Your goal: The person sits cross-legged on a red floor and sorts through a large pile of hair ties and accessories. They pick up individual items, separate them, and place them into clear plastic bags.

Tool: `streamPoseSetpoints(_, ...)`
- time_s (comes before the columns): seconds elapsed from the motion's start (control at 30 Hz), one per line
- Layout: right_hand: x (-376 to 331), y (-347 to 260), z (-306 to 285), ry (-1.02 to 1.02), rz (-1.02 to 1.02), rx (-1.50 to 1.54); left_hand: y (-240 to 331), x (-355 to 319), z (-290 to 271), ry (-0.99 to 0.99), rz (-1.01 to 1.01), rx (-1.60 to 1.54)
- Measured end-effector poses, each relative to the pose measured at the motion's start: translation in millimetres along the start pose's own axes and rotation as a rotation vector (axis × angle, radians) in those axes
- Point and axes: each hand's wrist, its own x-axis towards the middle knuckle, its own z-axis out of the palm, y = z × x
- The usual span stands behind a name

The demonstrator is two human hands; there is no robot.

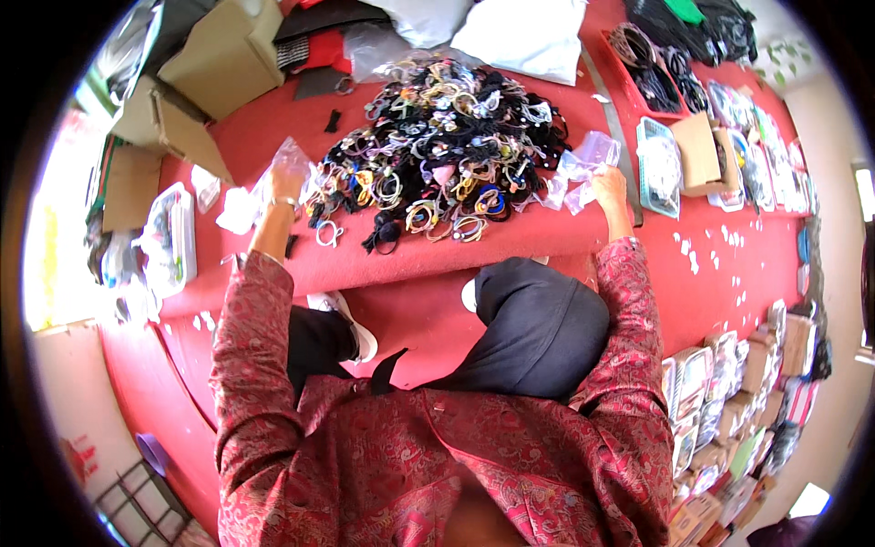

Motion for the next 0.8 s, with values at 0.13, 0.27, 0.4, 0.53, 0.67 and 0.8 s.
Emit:
streamPoseSetpoints(0.13,-1.7,-13.8,-9.0,-0.053,-0.116,-0.09,129.0,-92.8,-71.0,-0.063,-0.053,-0.648)
streamPoseSetpoints(0.27,-17.1,-11.2,-8.0,-0.215,0.379,1.287,122.0,-123.9,-69.6,-0.195,-0.038,-0.858)
streamPoseSetpoints(0.4,-21.1,-43.9,-63.0,-0.4,0.063,1.682,123.3,-132.8,-32.8,-0.432,-0.247,-1.051)
streamPoseSetpoints(0.53,-51.1,-165.9,-138.2,-0.513,-0.124,1.527,151.1,-142.9,-21.4,-0.634,-0.192,-1.017)
streamPoseSetpoints(0.67,-88.9,-233.6,-158.2,-0.687,-0.223,1.452,186.9,-154.0,-18.8,-0.73,-0.075,-0.961)
streamPoseSetpoints(0.8,-133.8,-280.0,-146.9,-0.589,-0.339,1.047,193.1,-152.1,-9.9,-0.84,0.001,-0.9)
